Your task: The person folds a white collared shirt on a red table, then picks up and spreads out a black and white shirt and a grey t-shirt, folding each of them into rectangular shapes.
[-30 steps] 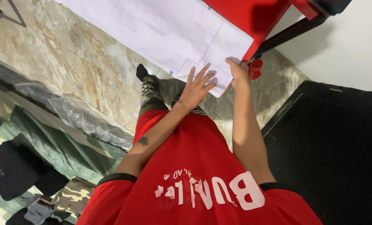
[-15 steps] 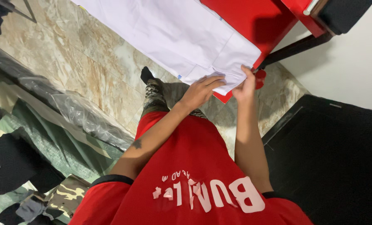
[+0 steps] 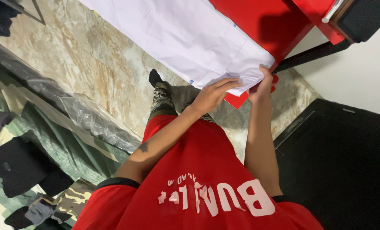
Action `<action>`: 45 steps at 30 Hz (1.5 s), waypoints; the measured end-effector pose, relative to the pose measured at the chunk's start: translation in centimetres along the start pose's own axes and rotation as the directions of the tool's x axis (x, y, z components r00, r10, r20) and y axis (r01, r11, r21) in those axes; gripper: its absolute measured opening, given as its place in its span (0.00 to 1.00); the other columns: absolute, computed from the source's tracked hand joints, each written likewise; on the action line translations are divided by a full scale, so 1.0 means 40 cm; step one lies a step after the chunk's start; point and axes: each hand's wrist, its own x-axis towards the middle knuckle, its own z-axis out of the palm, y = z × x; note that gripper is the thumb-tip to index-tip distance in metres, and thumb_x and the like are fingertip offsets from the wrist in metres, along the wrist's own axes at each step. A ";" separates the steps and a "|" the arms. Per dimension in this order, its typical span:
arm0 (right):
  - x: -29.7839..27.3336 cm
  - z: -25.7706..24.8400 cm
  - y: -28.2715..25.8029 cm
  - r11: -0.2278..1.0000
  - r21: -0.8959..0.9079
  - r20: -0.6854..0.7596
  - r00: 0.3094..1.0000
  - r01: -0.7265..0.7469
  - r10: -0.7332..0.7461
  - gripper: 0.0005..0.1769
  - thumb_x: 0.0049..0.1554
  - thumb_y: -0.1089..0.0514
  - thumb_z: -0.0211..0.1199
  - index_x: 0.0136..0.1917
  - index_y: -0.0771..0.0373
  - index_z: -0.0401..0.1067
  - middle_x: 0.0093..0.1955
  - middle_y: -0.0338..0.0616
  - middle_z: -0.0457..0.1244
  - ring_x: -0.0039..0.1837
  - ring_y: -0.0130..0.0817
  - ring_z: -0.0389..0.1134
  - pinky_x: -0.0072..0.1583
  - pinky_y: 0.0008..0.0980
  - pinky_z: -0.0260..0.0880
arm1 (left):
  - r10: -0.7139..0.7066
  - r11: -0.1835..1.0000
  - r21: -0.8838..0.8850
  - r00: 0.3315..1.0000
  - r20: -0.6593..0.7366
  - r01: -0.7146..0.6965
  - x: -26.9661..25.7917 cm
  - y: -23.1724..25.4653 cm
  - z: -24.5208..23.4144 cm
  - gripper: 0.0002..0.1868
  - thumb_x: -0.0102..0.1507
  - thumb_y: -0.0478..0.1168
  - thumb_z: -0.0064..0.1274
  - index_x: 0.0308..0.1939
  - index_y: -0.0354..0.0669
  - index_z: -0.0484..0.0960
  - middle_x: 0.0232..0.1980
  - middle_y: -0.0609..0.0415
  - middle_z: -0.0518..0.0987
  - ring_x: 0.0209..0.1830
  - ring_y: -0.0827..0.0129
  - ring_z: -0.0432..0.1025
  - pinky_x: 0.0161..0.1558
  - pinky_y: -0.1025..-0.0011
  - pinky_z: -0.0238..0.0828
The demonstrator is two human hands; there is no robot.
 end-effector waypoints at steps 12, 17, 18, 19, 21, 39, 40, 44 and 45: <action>0.033 -0.067 0.062 0.985 0.157 0.184 0.978 0.067 -0.096 0.22 0.54 0.52 0.65 0.61 0.59 0.70 0.59 0.42 0.69 0.61 0.40 0.71 0.63 0.41 0.73 | 0.002 0.995 -0.099 0.998 0.065 0.005 0.018 0.036 -0.012 0.28 0.62 0.22 0.47 0.65 0.48 0.78 0.68 0.52 0.75 0.68 0.55 0.71 0.66 0.62 0.72; 0.036 -0.039 0.029 0.946 0.221 0.201 0.938 0.236 -0.281 0.22 0.54 0.58 0.60 0.61 0.64 0.69 0.60 0.48 0.67 0.64 0.46 0.69 0.66 0.45 0.71 | 0.037 0.990 -0.141 0.997 0.074 -0.026 0.021 0.052 -0.031 0.30 0.63 0.22 0.45 0.68 0.46 0.74 0.71 0.51 0.73 0.73 0.54 0.67 0.73 0.61 0.66; 0.030 -0.020 0.014 0.930 0.248 0.223 0.919 0.271 -0.327 0.23 0.53 0.59 0.59 0.61 0.65 0.68 0.60 0.49 0.66 0.64 0.47 0.69 0.66 0.46 0.71 | 0.060 0.986 -0.157 0.996 0.066 -0.049 0.024 0.054 -0.037 0.31 0.62 0.21 0.44 0.69 0.45 0.73 0.72 0.51 0.72 0.74 0.53 0.66 0.75 0.60 0.64; 0.021 -0.005 -0.001 0.920 0.254 0.202 0.915 0.297 -0.351 0.22 0.53 0.59 0.59 0.61 0.65 0.68 0.59 0.50 0.65 0.63 0.48 0.68 0.65 0.47 0.71 | 0.077 0.982 -0.175 0.995 0.057 -0.066 0.023 0.058 -0.041 0.32 0.62 0.21 0.43 0.70 0.45 0.72 0.73 0.50 0.71 0.76 0.53 0.65 0.77 0.60 0.62; 0.004 0.036 -0.027 0.899 0.267 0.160 0.904 0.348 -0.397 0.22 0.53 0.60 0.58 0.60 0.65 0.66 0.57 0.51 0.63 0.61 0.49 0.67 0.63 0.50 0.71 | 0.035 0.975 -0.222 0.997 0.071 -0.018 0.025 0.062 -0.051 0.33 0.64 0.22 0.42 0.73 0.45 0.69 0.75 0.49 0.70 0.77 0.54 0.64 0.78 0.60 0.61; 0.197 0.771 0.225 0.136 -0.818 0.409 0.732 0.558 -0.544 0.34 0.60 0.58 0.64 0.76 0.63 0.58 0.41 0.44 0.65 0.41 0.32 0.65 0.47 0.33 0.69 | -0.762 0.536 -0.677 0.634 -0.132 0.504 -0.030 -0.372 -0.399 0.19 0.75 0.36 0.41 0.69 0.38 0.65 0.43 0.49 0.77 0.35 0.71 0.72 0.35 0.74 0.73; 0.236 0.811 0.253 0.069 -0.844 0.448 0.769 0.532 -0.455 0.34 0.62 0.54 0.64 0.77 0.62 0.56 0.40 0.42 0.67 0.41 0.30 0.67 0.47 0.33 0.70 | -0.784 0.512 -0.730 0.593 -0.183 0.453 -0.031 -0.427 -0.417 0.17 0.74 0.37 0.42 0.66 0.37 0.65 0.41 0.54 0.79 0.34 0.76 0.74 0.35 0.78 0.76; 0.323 0.844 0.273 -0.028 -0.810 0.570 0.774 0.586 -0.276 0.29 0.69 0.48 0.61 0.77 0.58 0.57 0.49 0.35 0.70 0.49 0.28 0.72 0.57 0.39 0.71 | -0.826 0.510 -0.756 0.478 -0.298 0.410 -0.078 -0.584 -0.468 0.25 0.69 0.39 0.51 0.65 0.36 0.59 0.42 0.51 0.77 0.39 0.70 0.72 0.41 0.70 0.73; 0.332 0.832 0.251 -0.117 -0.737 0.658 0.665 0.666 -0.354 0.24 0.69 0.51 0.60 0.75 0.55 0.63 0.51 0.38 0.71 0.53 0.31 0.71 0.62 0.42 0.70 | -0.799 0.564 -0.722 0.486 -0.354 0.401 -0.093 -0.598 -0.477 0.25 0.69 0.39 0.54 0.65 0.35 0.60 0.43 0.50 0.77 0.42 0.69 0.72 0.46 0.68 0.72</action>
